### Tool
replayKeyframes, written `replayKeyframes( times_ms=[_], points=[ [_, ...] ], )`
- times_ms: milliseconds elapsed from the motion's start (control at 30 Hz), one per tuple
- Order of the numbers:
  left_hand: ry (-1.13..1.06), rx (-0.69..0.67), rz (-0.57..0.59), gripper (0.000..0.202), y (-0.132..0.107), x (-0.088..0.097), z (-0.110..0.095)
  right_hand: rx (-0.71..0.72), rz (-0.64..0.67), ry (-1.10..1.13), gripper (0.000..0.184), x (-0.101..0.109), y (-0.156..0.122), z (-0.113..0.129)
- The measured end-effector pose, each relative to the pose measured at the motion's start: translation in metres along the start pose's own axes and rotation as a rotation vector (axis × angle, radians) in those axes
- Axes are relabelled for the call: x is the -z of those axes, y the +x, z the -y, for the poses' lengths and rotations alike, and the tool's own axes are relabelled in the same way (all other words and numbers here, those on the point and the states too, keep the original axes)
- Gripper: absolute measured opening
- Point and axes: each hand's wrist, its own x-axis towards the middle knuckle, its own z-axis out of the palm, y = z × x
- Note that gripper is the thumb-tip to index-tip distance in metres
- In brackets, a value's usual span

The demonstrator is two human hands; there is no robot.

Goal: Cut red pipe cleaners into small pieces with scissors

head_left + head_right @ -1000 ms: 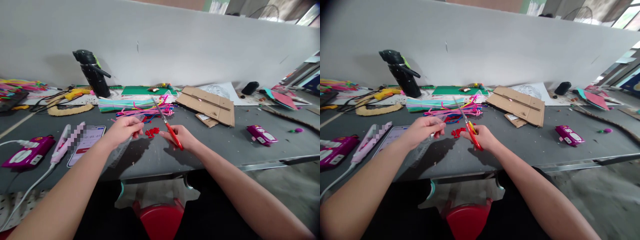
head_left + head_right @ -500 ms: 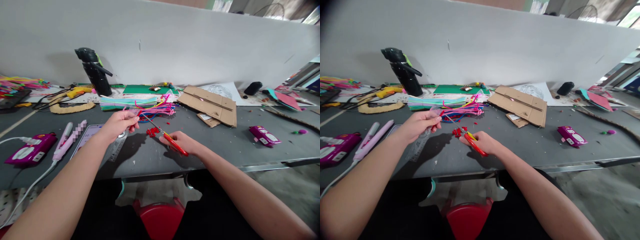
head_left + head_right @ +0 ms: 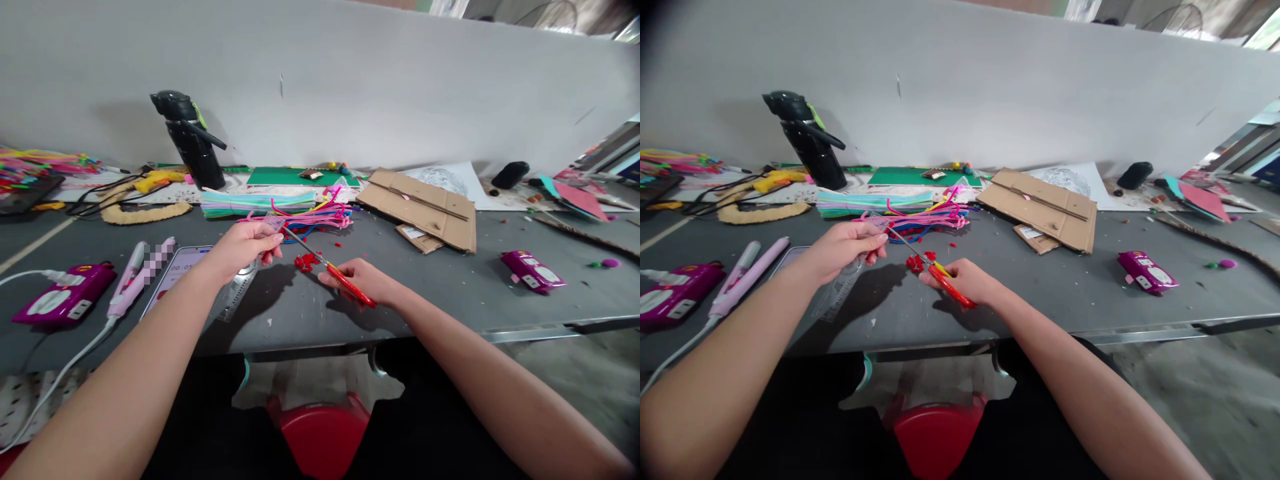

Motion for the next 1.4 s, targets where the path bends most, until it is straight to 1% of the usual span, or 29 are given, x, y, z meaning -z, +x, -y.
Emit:
replayKeyframes(
  times_ms=[167, 333, 533, 700, 900, 1167, 1300, 1400],
  points=[
    [0.003, -0.001, 0.004, 0.020, 0.002, 0.000, 0.002, 0.007, 0.008, -0.015, 0.058, 0.000, 0.001, -0.003],
    [0.013, 0.002, 0.009, 0.022, 0.003, 0.002, 0.007, -0.002, 0.020, -0.009, 0.061, -0.004, 0.006, -0.007],
    [0.011, 0.031, 0.005, 0.025, 0.007, 0.004, 0.015, -0.068, 0.120, 0.021, 0.063, 0.000, 0.012, -0.006],
    [0.007, 0.040, 0.005, 0.028, 0.012, 0.004, 0.014, -0.063, 0.123, 0.063, 0.063, 0.004, 0.011, -0.005],
    [0.024, 0.013, 0.029, 0.029, 0.014, 0.004, 0.011, -0.073, 0.122, 0.079, 0.064, 0.003, 0.012, -0.004],
    [0.024, 0.019, 0.020, 0.031, 0.016, 0.008, 0.013, -0.083, 0.110, 0.101, 0.064, 0.007, 0.011, -0.002],
    [0.027, -0.001, 0.033, 0.030, 0.012, 0.007, 0.009, -0.078, 0.048, 0.197, 0.058, 0.006, 0.007, -0.004],
    [0.033, -0.018, 0.076, 0.028, 0.005, 0.000, 0.003, -0.039, -0.026, 0.312, 0.051, 0.000, 0.005, -0.002]
  ],
)
